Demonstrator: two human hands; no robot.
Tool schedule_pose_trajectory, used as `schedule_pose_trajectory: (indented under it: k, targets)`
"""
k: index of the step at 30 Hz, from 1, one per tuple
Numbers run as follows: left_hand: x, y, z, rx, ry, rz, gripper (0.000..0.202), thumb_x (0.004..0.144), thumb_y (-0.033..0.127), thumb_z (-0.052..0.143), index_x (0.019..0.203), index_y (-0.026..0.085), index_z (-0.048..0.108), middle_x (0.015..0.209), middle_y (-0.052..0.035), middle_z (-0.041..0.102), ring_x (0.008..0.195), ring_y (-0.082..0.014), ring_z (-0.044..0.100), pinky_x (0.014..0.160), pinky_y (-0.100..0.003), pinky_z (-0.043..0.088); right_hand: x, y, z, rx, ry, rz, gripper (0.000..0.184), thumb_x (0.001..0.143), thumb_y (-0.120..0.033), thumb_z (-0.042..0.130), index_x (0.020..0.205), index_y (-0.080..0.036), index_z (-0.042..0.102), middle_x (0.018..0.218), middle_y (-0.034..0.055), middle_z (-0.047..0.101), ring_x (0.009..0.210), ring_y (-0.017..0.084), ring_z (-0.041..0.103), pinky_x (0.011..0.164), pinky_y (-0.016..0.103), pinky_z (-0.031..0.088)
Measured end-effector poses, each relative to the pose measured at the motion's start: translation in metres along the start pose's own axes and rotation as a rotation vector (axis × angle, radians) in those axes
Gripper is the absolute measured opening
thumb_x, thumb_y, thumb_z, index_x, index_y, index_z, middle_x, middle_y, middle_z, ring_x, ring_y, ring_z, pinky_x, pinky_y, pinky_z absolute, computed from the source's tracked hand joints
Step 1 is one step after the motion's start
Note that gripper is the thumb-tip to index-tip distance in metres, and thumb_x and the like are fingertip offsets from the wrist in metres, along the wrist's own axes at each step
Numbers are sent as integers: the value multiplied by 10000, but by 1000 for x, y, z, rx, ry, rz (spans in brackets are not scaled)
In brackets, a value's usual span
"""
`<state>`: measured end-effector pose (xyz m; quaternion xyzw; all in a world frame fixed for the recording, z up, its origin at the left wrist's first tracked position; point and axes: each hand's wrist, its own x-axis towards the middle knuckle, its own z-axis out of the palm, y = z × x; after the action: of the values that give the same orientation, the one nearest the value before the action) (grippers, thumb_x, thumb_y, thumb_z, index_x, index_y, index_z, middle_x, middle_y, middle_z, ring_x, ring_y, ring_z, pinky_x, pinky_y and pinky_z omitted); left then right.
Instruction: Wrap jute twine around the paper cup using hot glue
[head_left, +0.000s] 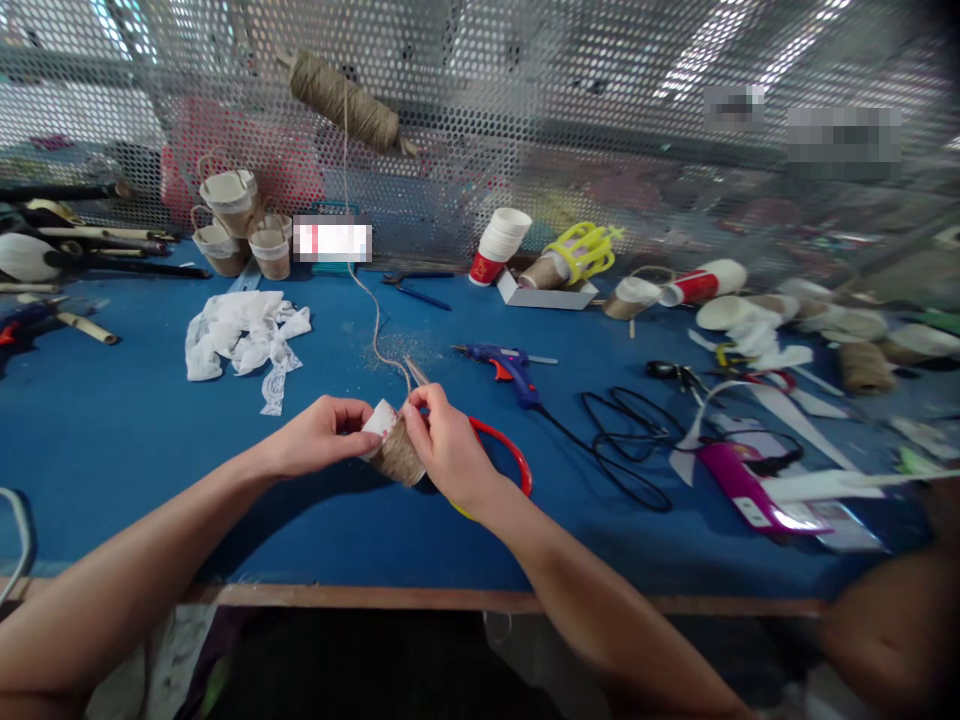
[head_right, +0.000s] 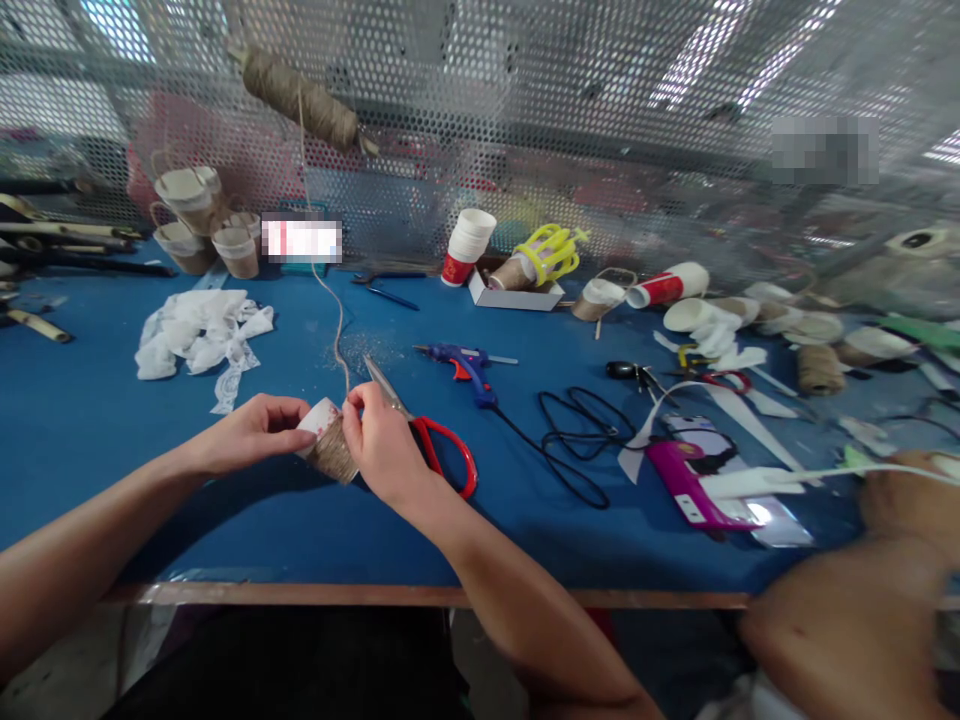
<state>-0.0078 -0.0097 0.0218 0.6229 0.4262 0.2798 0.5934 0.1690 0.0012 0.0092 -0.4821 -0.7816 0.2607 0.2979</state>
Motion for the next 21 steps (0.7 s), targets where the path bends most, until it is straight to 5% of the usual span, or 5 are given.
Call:
schedule_pose_trajectory:
  k: [11, 16, 21]
  targets:
    - [0, 1, 2, 7, -17, 18, 182, 729, 274, 532, 792, 103, 532, 685, 17, 476, 623, -98, 426, 598, -225, 348, 0, 0, 4, -170, 67, -113, 117, 856, -257, 331, 841, -178, 415, 735, 62, 565, 612, 155, 545, 564, 280, 417]
    - [3, -1, 13, -45, 82, -16, 223, 704, 305, 556, 793, 102, 539, 665, 17, 482, 590, -96, 421, 570, -221, 349, -2, -1, 9, -268, 110, -196, 144, 862, -252, 319, 827, -172, 433, 779, 93, 567, 642, 181, 551, 563, 303, 424]
    - [5, -7, 18, -48, 140, 3, 193, 682, 267, 560, 767, 97, 529, 637, 19, 470, 576, -93, 404, 553, -223, 342, 0, -2, 5, -49, 104, -247, 64, 837, -204, 396, 801, -185, 444, 847, 77, 541, 789, 171, 531, 706, 312, 440]
